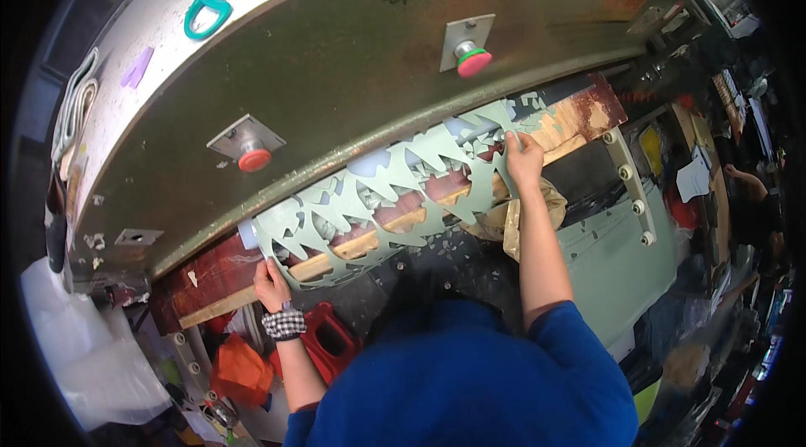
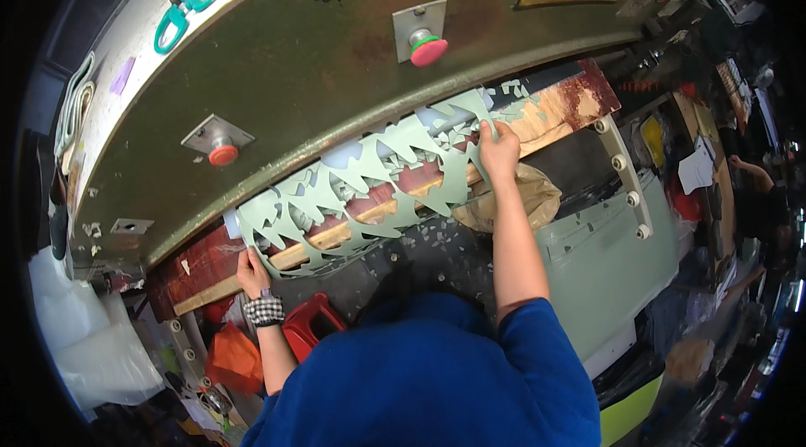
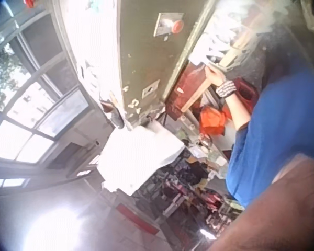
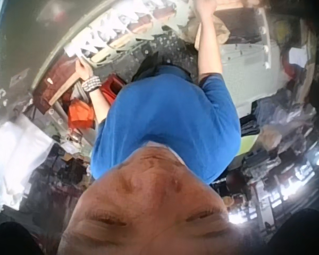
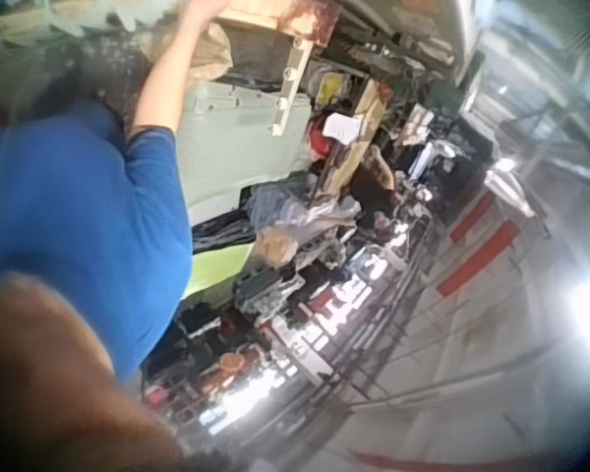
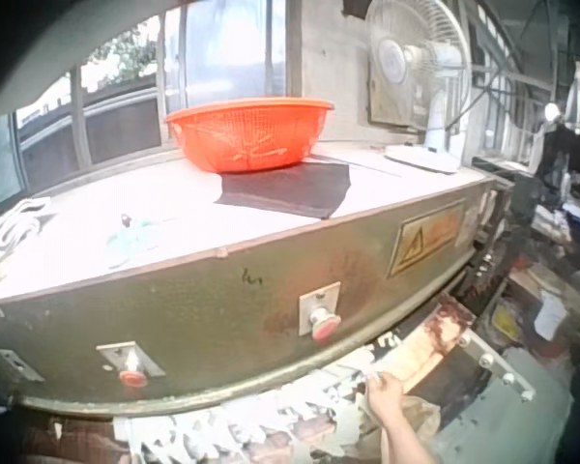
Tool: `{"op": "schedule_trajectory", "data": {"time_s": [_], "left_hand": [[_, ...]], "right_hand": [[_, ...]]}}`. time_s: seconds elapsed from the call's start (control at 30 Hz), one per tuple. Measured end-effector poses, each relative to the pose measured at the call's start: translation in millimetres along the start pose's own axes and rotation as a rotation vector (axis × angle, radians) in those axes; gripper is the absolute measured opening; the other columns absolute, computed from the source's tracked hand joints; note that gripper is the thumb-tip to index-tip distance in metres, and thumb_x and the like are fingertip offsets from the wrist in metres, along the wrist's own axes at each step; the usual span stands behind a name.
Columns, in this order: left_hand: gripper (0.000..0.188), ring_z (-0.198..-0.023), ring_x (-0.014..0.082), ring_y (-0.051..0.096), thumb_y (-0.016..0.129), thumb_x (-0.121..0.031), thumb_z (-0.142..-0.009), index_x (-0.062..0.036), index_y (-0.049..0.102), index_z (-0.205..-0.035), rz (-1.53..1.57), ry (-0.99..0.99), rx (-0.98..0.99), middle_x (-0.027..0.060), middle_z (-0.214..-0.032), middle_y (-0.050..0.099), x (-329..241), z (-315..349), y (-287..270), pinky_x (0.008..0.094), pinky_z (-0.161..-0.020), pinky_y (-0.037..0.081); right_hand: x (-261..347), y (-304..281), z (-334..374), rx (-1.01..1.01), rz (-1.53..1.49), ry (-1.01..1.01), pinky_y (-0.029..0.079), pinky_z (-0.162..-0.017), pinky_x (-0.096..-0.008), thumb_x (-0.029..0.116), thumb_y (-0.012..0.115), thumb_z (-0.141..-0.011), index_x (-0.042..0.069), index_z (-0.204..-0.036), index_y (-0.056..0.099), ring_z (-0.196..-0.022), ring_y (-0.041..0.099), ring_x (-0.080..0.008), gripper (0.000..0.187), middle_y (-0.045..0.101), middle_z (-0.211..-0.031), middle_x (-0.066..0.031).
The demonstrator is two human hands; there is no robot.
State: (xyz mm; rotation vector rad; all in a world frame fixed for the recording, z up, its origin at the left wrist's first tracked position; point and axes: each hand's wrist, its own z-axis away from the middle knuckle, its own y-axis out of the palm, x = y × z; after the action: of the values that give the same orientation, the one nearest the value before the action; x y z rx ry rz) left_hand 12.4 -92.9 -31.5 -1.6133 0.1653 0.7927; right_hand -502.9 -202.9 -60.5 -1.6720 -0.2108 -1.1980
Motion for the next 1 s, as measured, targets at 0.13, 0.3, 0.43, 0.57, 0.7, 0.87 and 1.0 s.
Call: {"op": "schedule_trajectory", "data": {"time_s": [0.13,0.3,0.43,0.57,0.7,0.87,1.0], "left_hand": [[0.027,-0.063,0.0320,0.056,0.047,-0.021,-0.098,-0.0004,0.053,-0.082,0.023,0.021,-0.093,0.0188,-0.069,0.057,5,9,2,0.0406,-0.058,0.042],[0.035,-0.052,0.0148,0.053,0.043,-0.027,-0.100,-0.0014,0.054,-0.078,0.251,-0.133,-0.039,0.0077,-0.062,0.059,21,49,-7,0.0316,-0.050,0.042],[0.047,-0.049,0.0148,0.051,0.039,-0.035,-0.102,0.0006,0.057,-0.076,0.260,-0.149,-0.031,0.0065,-0.056,0.057,27,69,-11,0.0316,-0.048,0.041],[0.027,-0.067,0.0081,0.047,0.046,-0.027,-0.101,-0.0024,0.056,-0.100,0.212,-0.025,-0.257,0.0024,-0.076,0.052,24,76,-9,0.0237,-0.060,0.040],[0.017,-0.071,0.0076,0.047,0.051,-0.015,-0.098,-0.0024,0.055,-0.109,0.387,-0.028,-0.370,0.0008,-0.080,0.053,16,82,-5,0.0227,-0.064,0.041],[0.019,-0.075,0.0114,0.055,0.051,-0.011,-0.096,0.0002,0.056,-0.111,0.391,0.070,-0.365,0.0036,-0.081,0.057,-22,75,2,0.0241,-0.071,0.046],[0.019,-0.079,0.0141,0.059,0.056,-0.009,-0.093,-0.0001,0.058,-0.109,0.536,0.161,-0.175,0.0065,-0.085,0.062,-112,64,29,0.0269,-0.074,0.049]], "right_hand": [[1,-15,14,0.014,-0.233,-0.080,0.048,-0.073,-0.0318,0.021,0.064,-0.087,-0.003,-0.091,0.066,-0.078,0.064,-0.0199,0.024,0.068,-0.082,-0.0162],[18,-55,57,-0.021,-0.045,-0.034,0.046,-0.079,-0.0341,0.018,0.070,-0.081,-0.001,-0.105,0.064,-0.088,0.060,-0.0223,0.031,0.065,-0.093,-0.0136],[52,-47,43,-0.109,0.249,-0.663,0.042,-0.096,-0.0407,0.018,0.080,-0.066,0.003,-0.125,0.054,-0.114,0.049,-0.0334,0.066,0.053,-0.121,-0.0163],[66,-32,37,0.177,0.134,-0.716,0.042,-0.097,-0.0425,0.017,0.083,-0.060,0.004,-0.130,0.049,-0.113,0.049,-0.0353,0.078,0.053,-0.121,-0.0177],[45,-45,36,0.278,-0.285,-0.474,0.044,-0.098,-0.0426,0.015,0.082,-0.065,0.003,-0.131,0.047,-0.111,0.053,-0.0334,0.077,0.055,-0.121,-0.0163],[28,-80,7,0.199,-1.499,0.250,0.043,-0.101,-0.0455,0.029,0.067,-0.084,0.008,-0.132,0.046,-0.114,0.052,-0.0323,0.057,0.053,-0.127,-0.0143],[23,-104,35,-0.034,-1.802,0.376,0.041,-0.103,-0.0499,0.036,0.061,-0.087,0.008,-0.135,0.044,-0.120,0.047,-0.0329,0.058,0.045,-0.133,-0.0165]]}}
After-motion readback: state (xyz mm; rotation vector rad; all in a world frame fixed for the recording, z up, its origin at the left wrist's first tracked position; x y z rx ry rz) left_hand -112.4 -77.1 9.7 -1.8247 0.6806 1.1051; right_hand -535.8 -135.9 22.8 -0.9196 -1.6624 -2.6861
